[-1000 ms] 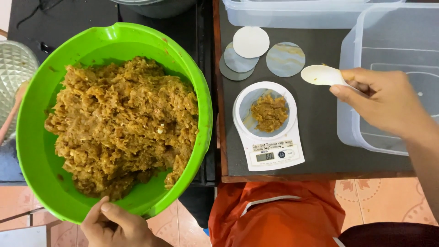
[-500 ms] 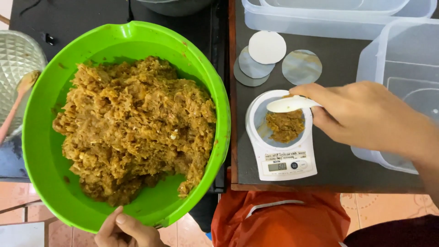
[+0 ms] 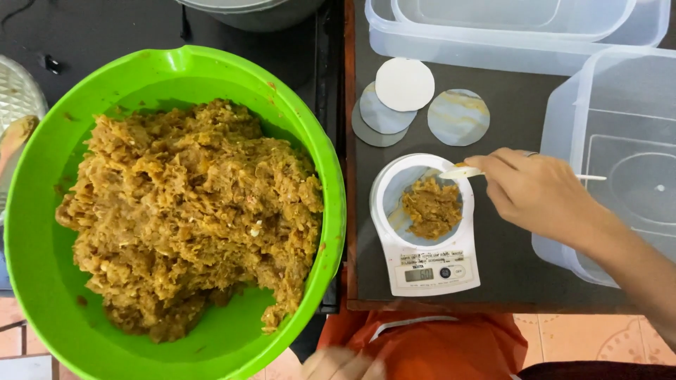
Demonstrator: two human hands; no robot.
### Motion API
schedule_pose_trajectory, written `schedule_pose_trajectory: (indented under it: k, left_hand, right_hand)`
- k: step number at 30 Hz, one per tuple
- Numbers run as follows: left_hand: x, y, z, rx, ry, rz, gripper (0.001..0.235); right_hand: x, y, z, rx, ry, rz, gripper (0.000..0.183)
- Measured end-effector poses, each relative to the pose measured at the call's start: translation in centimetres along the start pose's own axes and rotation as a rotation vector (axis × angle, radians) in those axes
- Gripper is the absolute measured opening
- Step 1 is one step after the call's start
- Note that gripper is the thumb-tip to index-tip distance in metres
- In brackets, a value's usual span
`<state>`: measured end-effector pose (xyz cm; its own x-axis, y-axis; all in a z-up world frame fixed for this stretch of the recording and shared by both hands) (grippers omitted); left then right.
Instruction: The person portions out a large quantity of food paste from a green bowl using a white spoon, weighing each portion on a digital scale and then transferring it to a smaller silver bowl.
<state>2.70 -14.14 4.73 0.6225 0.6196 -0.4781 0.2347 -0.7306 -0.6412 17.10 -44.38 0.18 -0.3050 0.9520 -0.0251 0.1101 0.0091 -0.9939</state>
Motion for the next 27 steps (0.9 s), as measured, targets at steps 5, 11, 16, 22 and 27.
schedule_pose_trajectory:
  k: [5, 11, 16, 22, 27]
  left_hand:
    - [2.4, 10.0, -1.7, 0.123, 0.196, 0.188, 0.018]
    - [3.3, 12.8, -2.1, 0.111, 0.209, 0.125, 0.024]
    - [3.4, 13.0, -2.2, 0.129, 0.204, 0.134, 0.023]
    - [3.8, 12.8, -2.5, 0.14, 0.195, 0.19, 0.02]
    - [4.1, 13.1, -2.6, 0.181, 0.176, 0.206, 0.02]
  right_hand:
    - [0.7, 1.3, 0.0, 0.029, -0.007, 0.115, 0.042]
    - [2.2, 0.2, -0.5, 0.023, -0.094, 0.151, 0.062]
    - [3.4, 0.1, -0.3, -0.202, -0.197, 0.328, 0.09]
    - [3.2, 0.7, 0.0, -0.266, -0.208, 0.327, 0.065]
    - [0.3, 2.7, -0.6, -0.045, 0.008, 0.074, 0.054]
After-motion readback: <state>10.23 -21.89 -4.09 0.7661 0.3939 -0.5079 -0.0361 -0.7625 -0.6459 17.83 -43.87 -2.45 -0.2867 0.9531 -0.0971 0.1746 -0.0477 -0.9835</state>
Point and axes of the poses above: each hand's wrist, its own z-axis away from the middle knuckle, its own y-axis out of the palm, x = y × z, the point moved 8 cm from there along -z, towards the middle knuckle, and after that the axes turned 6 degrees about z, right-handed, at the moved point
